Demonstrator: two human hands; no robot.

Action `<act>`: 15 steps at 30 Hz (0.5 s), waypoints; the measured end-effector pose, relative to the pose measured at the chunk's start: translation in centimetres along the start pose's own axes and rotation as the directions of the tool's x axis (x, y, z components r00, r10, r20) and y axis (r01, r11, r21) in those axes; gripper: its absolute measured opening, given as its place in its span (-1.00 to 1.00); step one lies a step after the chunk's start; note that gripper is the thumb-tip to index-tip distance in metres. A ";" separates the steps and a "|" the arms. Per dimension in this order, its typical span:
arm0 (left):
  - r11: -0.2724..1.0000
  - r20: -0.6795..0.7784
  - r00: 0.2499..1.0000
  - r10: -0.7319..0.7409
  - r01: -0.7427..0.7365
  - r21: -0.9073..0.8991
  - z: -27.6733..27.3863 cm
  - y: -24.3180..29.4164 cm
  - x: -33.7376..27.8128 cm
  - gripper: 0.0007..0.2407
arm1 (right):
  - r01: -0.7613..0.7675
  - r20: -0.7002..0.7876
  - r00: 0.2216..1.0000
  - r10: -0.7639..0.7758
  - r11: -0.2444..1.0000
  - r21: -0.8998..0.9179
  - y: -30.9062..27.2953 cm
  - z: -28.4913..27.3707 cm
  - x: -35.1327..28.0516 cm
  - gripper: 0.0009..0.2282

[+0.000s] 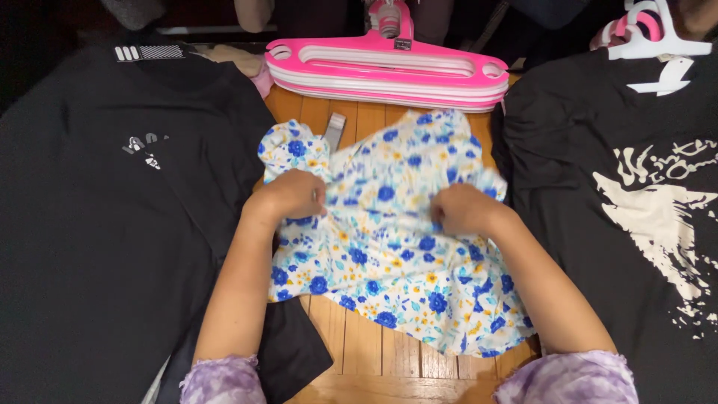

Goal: The person folds a black t-shirt with a white graphic and places it on a wooden surface. They then fold a white floral-patterned top and place it on a pink hanger.

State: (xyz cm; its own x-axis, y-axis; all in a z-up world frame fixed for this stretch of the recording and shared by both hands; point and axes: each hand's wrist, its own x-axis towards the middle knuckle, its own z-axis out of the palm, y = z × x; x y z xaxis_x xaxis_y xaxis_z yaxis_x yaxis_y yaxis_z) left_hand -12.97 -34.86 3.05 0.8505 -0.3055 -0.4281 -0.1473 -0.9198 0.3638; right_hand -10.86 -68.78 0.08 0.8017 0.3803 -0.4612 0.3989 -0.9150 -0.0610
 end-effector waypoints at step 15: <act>0.984 -0.195 0.970 -0.148 0.165 0.071 2.6 -5.8 4.7 -0.40 | 0.051 -0.363 0.930 0.061 0.955 0.292 4.2 -0.5 3.3 -0.47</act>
State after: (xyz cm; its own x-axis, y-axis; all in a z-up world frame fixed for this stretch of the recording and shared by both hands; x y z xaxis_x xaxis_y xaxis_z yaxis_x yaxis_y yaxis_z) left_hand -9.42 -31.62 -3.19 0.9449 -0.1118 -0.3076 -0.0407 -0.9726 0.2287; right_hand -6.27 -71.30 -1.25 0.9314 0.3464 -0.1114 0.2918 -0.8939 -0.3403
